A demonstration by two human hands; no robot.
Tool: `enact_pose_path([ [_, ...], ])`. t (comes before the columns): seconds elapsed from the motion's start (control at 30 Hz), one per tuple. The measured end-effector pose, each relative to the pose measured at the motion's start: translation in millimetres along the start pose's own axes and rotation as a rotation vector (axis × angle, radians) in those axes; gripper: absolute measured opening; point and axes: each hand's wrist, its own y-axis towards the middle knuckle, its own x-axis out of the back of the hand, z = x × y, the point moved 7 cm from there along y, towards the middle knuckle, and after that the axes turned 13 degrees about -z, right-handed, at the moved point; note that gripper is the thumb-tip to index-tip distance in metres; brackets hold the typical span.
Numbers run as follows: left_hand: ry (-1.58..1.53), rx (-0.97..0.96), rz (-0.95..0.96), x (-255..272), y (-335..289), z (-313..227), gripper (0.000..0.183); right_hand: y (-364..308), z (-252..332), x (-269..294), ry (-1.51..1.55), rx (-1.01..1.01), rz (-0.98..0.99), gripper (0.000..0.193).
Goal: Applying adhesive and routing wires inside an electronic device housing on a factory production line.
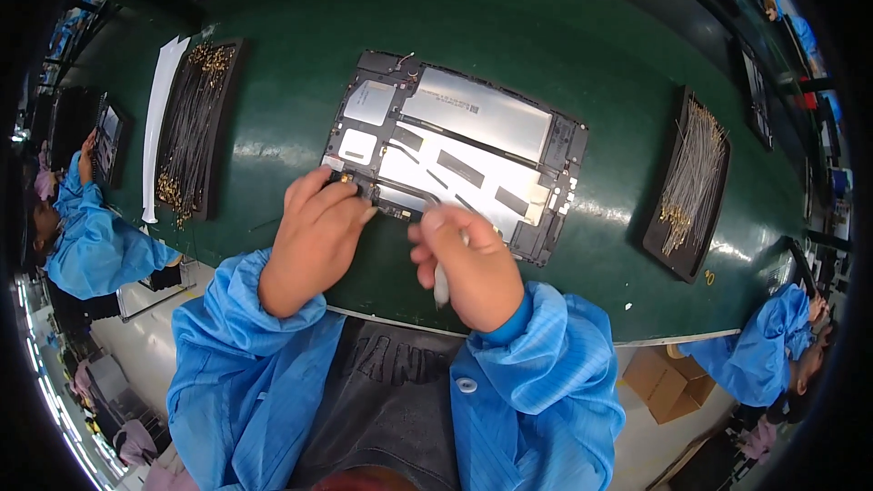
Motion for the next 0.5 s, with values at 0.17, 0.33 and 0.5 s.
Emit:
enact_pose_path([
  [0.17,-0.016,-0.009,0.071,-5,3,3,0.016,6,32,-9,0.013,0.403,-0.139,0.036],
  [0.33,-0.039,-0.023,0.069,-5,8,2,0.011,3,38,-13,-0.070,0.786,-0.201,0.037],
  [0.5,-0.057,0.004,0.124,-7,6,4,0.011,7,37,-18,-0.204,0.908,-0.189,0.037],
])
